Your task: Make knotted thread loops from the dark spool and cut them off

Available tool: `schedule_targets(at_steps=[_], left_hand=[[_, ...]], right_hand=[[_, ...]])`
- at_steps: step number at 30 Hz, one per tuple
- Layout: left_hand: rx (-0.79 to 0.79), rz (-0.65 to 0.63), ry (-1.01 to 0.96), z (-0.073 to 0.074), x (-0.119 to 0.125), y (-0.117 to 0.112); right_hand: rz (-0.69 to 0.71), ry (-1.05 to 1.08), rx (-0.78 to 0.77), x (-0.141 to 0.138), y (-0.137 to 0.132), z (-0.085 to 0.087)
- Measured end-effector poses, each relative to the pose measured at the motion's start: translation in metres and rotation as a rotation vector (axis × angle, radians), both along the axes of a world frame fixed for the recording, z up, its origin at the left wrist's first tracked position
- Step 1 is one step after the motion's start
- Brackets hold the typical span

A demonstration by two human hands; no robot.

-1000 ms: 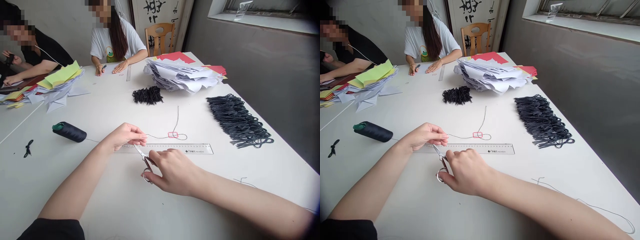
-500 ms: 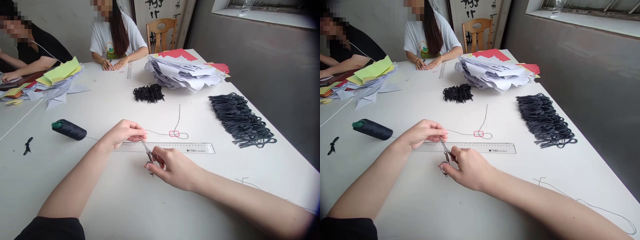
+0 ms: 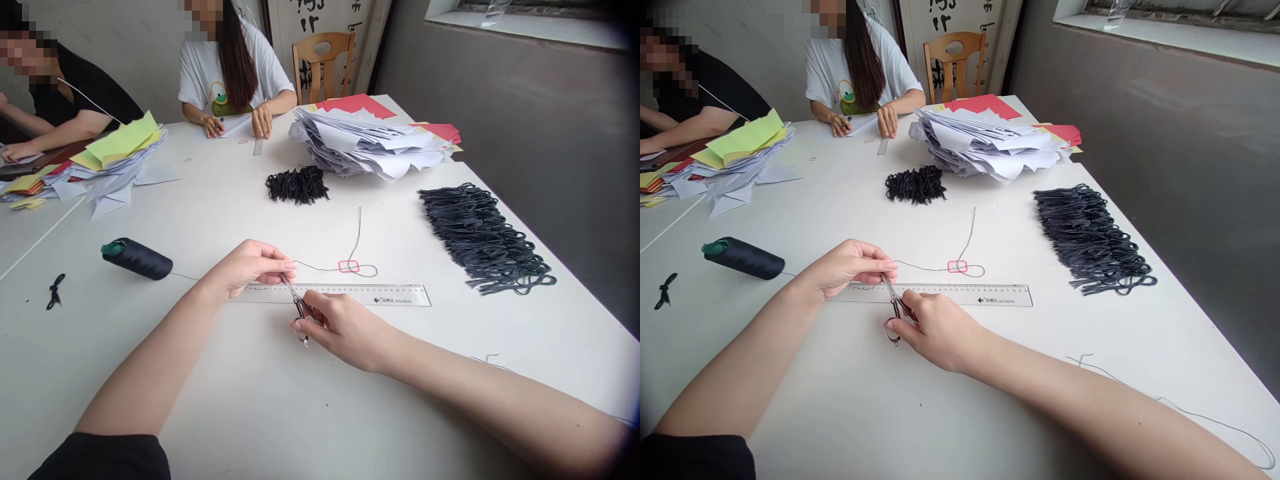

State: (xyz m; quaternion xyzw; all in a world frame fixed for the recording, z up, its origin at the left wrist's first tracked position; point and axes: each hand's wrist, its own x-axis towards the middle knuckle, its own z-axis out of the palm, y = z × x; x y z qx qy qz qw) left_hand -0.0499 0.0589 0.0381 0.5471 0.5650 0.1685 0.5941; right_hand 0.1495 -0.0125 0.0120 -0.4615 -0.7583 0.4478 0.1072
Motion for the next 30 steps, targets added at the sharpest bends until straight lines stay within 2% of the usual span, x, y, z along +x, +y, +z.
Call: schedule_targets(at_steps=[15, 23, 25, 27, 30], left_hand=[[-0.015, 0.008, -0.002, -0.002, -0.001, 0.001], [-0.019, 0.004, 0.043, -0.001, -0.001, 0.001], [0.066, 0.025, 0.100, -0.002, -0.006, 0.004], [0.251, 0.123, 0.216, -0.003, -0.016, 0.010], [0.585, 0.312, 0.583, -0.006, -0.034, 0.020]], right_hand=[[0.022, 0.000, -0.038, 0.000, 0.003, -0.002], [0.150, -0.140, 0.056, 0.008, 0.002, 0.015], [0.188, -0.158, 0.052, 0.008, 0.001, 0.020], [0.243, -0.183, 0.060, 0.009, 0.000, 0.024], [0.368, -0.266, 0.134, 0.010, -0.004, 0.025]])
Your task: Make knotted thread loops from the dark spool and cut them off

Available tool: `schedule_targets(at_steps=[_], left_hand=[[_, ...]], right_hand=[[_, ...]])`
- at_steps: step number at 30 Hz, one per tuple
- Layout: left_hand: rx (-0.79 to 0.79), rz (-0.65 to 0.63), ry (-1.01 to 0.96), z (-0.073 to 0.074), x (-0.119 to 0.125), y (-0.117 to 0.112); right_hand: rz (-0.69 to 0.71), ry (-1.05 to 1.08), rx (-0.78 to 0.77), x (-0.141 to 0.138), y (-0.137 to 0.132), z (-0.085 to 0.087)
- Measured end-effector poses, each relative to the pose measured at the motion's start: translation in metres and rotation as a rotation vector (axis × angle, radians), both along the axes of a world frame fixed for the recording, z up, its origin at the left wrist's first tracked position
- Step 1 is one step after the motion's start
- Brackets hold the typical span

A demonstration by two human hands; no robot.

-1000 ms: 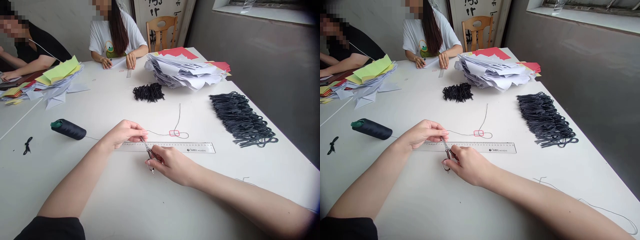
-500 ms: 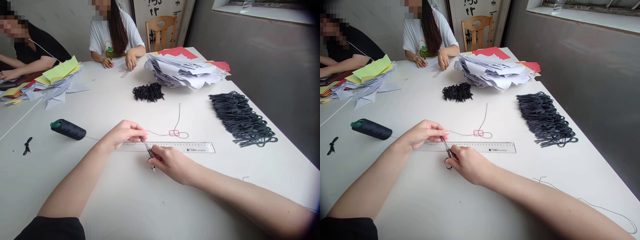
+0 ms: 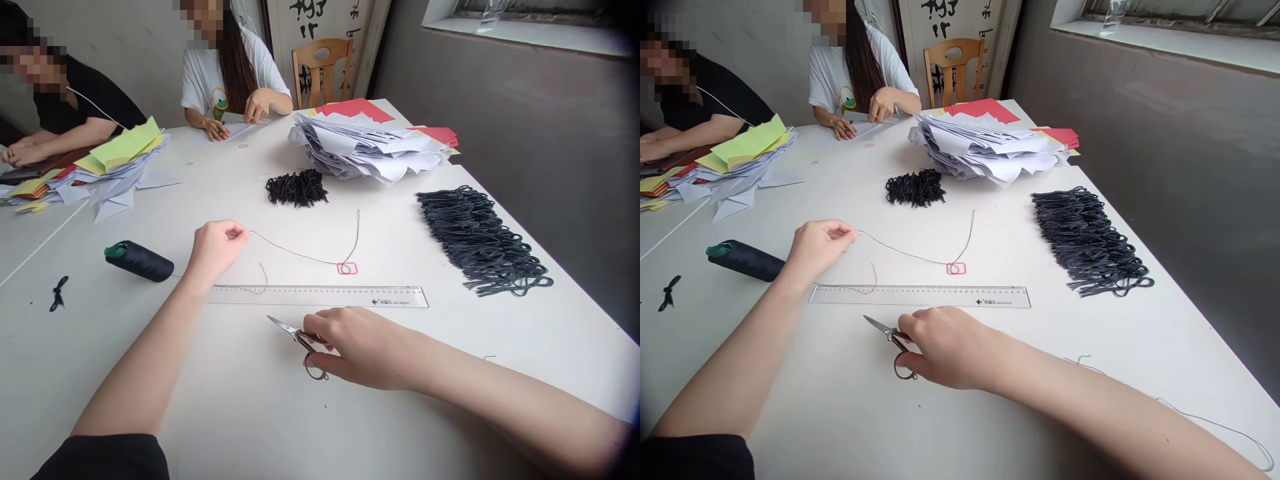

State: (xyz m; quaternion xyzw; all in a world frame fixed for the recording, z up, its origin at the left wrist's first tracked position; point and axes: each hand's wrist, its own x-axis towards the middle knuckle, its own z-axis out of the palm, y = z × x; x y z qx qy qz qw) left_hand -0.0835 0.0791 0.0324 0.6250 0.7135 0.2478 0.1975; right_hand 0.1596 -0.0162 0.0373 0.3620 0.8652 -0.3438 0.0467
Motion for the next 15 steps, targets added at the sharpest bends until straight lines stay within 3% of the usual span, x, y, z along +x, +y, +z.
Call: schedule_targets(at_steps=[4, 7, 11, 13, 15], left_hand=[[0.134, 0.075, 0.414, 0.005, -0.015, 0.004], [0.275, 0.113, 0.479, 0.016, -0.021, -0.004], [0.527, 0.247, 0.475, 0.020, -0.036, -0.020], [0.588, 0.211, 0.484, 0.015, -0.046, -0.028], [0.526, 0.072, 0.482, 0.006, -0.054, -0.036]], right_hand=[[0.103, -0.122, 0.201, 0.003, -0.008, -0.005], [0.120, -0.213, 0.322, 0.007, -0.012, -0.006], [0.081, -0.362, 0.342, 0.013, -0.010, -0.002], [0.054, -0.394, 0.332, 0.015, -0.008, 0.001], [0.051, -0.385, 0.307, 0.017, -0.007, 0.004]])
